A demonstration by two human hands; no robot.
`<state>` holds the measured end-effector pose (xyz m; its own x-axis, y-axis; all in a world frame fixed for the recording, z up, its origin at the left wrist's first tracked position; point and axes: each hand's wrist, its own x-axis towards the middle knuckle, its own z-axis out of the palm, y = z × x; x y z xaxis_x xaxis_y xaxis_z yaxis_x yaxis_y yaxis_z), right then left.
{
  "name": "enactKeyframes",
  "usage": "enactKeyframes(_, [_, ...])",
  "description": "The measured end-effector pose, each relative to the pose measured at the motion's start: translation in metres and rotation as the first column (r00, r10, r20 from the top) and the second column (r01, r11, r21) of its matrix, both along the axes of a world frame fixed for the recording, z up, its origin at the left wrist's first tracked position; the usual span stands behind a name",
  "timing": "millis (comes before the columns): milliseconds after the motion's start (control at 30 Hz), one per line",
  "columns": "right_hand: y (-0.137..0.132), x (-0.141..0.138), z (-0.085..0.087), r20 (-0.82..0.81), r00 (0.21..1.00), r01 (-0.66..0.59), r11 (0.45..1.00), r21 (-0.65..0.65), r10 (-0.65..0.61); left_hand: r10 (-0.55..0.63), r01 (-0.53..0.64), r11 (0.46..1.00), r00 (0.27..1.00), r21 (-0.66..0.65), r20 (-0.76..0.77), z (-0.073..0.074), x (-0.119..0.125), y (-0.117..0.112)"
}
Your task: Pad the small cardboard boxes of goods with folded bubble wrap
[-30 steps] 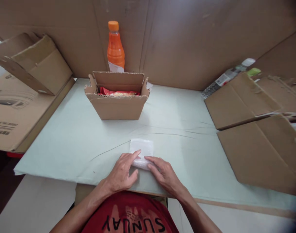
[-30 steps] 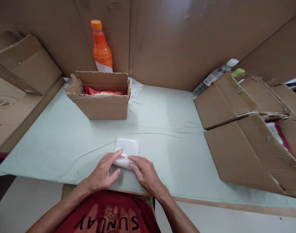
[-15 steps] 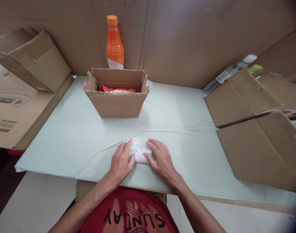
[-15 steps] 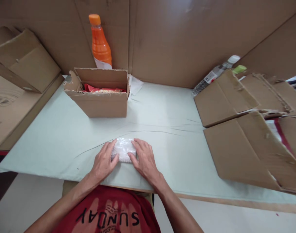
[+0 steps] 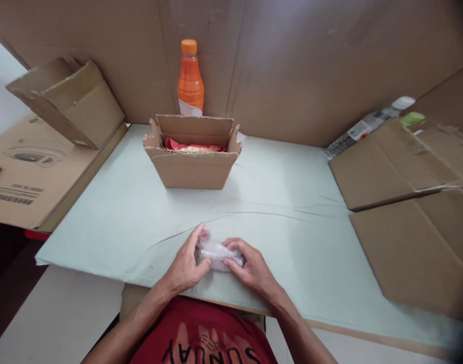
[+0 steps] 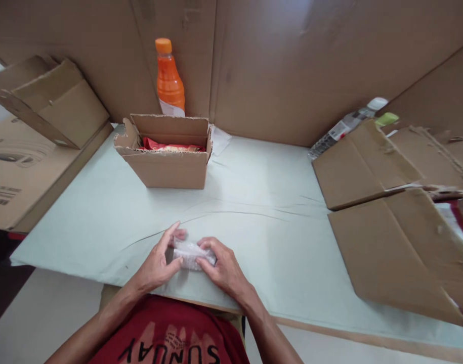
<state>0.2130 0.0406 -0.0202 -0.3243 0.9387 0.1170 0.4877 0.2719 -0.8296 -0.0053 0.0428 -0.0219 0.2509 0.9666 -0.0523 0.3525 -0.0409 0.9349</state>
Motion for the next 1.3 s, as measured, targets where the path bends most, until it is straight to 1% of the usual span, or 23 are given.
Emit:
enactKeyframes(67, [-0.004, 0.001, 0.000, -0.050, 0.997, 0.050, 0.997, -0.056, -0.053, -0.031, 0.043, 0.992, 0.994, -0.117, 0.102, 0.006, 0.001, 0.002])
enactKeyframes(133, [-0.005, 0.003, -0.004, -0.120, 0.984, 0.118, 0.989, -0.091, -0.129, 0.022, 0.010, 0.984, 0.984, -0.179, 0.174, 0.009, 0.003, 0.005])
enactKeyframes(233, [-0.003, 0.008, -0.014, -0.259, 0.951, 0.123, 0.975, -0.183, -0.169, 0.120, -0.061, 0.968, 0.964, -0.242, 0.238, 0.005, 0.008, 0.008])
enactKeyframes(333, [0.000, 0.010, -0.021, -0.245, 0.943, 0.162, 0.953, -0.258, -0.227, 0.103, -0.044, 0.963, 0.972, -0.267, 0.210, -0.001, 0.008, 0.010])
enactKeyframes(400, [0.004, 0.009, -0.021, -0.196, 0.943, 0.215, 0.940, -0.264, -0.270, 0.051, -0.017, 0.974, 0.988, -0.226, 0.148, 0.000, 0.004, 0.013])
enactKeyframes(433, [0.006, 0.009, -0.019, -0.178, 0.944, 0.229, 0.939, -0.256, -0.278, 0.039, -0.021, 0.985, 0.994, -0.172, 0.104, 0.004, 0.001, 0.016])
enactKeyframes(500, [0.010, 0.011, -0.010, -0.150, 0.952, 0.232, 0.947, -0.221, -0.269, 0.071, -0.071, 0.996, 0.997, 0.045, -0.001, 0.019, -0.009, 0.030])
enactKeyframes(533, [0.013, 0.012, -0.005, -0.130, 0.957, 0.231, 0.953, -0.197, -0.258, 0.118, -0.105, 0.973, 0.992, 0.205, -0.050, 0.030, -0.014, 0.040])
enactKeyframes(567, [0.016, 0.014, 0.001, -0.110, 0.962, 0.228, 0.959, -0.168, -0.248, 0.176, -0.130, 0.916, 0.980, 0.380, -0.088, 0.044, -0.020, 0.052])
enactKeyframes(633, [0.023, 0.021, 0.015, -0.078, 0.969, 0.228, 0.969, -0.098, -0.236, 0.285, -0.122, 0.732, 0.949, 0.671, -0.138, 0.072, -0.032, 0.081])
enactKeyframes(667, [0.027, 0.025, 0.021, -0.067, 0.970, 0.229, 0.971, -0.063, -0.233, 0.330, -0.092, 0.643, 0.929, 0.760, -0.167, 0.085, -0.037, 0.097])
enactKeyframes(700, [0.032, 0.030, 0.028, -0.059, 0.970, 0.235, 0.972, -0.026, -0.237, 0.370, -0.051, 0.574, 0.907, 0.818, -0.203, 0.097, -0.042, 0.112])
enactKeyframes(733, [0.038, 0.035, 0.036, -0.053, 0.967, 0.251, 0.968, 0.013, -0.250, 0.409, -0.008, 0.521, 0.880, 0.854, -0.242, 0.105, -0.046, 0.126])
enactKeyframes(800, [0.049, 0.044, 0.053, -0.048, 0.953, 0.302, 0.950, 0.084, -0.298, 0.476, 0.064, 0.456, 0.825, 0.887, -0.304, 0.112, -0.052, 0.146])
enactKeyframes(900, [0.067, 0.052, 0.085, -0.096, 0.908, 0.418, 0.890, 0.183, -0.407, 0.543, 0.077, 0.407, 0.781, 0.910, -0.309, 0.104, -0.056, 0.152])
enactKeyframes(933, [0.073, 0.051, 0.098, -0.122, 0.880, 0.475, 0.854, 0.212, -0.459, 0.550, 0.066, 0.404, 0.780, 0.913, -0.299, 0.098, -0.056, 0.148])
enactKeyframes(1000, [0.088, 0.044, 0.124, -0.173, 0.802, 0.597, 0.755, 0.271, -0.571, 0.545, 0.045, 0.404, 0.790, 0.914, -0.280, 0.087, -0.056, 0.139])
enactKeyframes(1033, [0.097, 0.038, 0.135, -0.197, 0.770, 0.636, 0.709, 0.305, -0.607, 0.536, 0.040, 0.405, 0.799, 0.913, -0.273, 0.083, -0.056, 0.134])
enactKeyframes(1067, [0.108, 0.031, 0.146, -0.216, 0.762, 0.644, 0.683, 0.343, -0.610, 0.523, 0.038, 0.404, 0.810, 0.914, -0.265, 0.081, -0.056, 0.130])
enactKeyframes(1100, [0.120, 0.022, 0.154, -0.228, 0.781, 0.621, 0.682, 0.386, -0.582, 0.512, 0.034, 0.401, 0.821, 0.916, -0.255, 0.079, -0.056, 0.128])
enactKeyframes(1167, [0.148, 0.006, 0.163, -0.208, 0.868, 0.492, 0.726, 0.481, -0.451, 0.493, 0.026, 0.402, 0.836, 0.915, -0.240, 0.078, -0.056, 0.126])
enactKeyframes(1233, [0.176, -0.008, 0.164, -0.126, 0.944, 0.322, 0.767, 0.556, -0.305, 0.477, 0.023, 0.417, 0.845, 0.909, -0.240, 0.078, -0.057, 0.128])
enactKeyframes(1300, [0.198, -0.017, 0.163, 0.004, 0.979, 0.164, 0.793, 0.586, -0.205, 0.461, 0.025, 0.436, 0.852, 0.899, -0.248, 0.077, -0.059, 0.131])
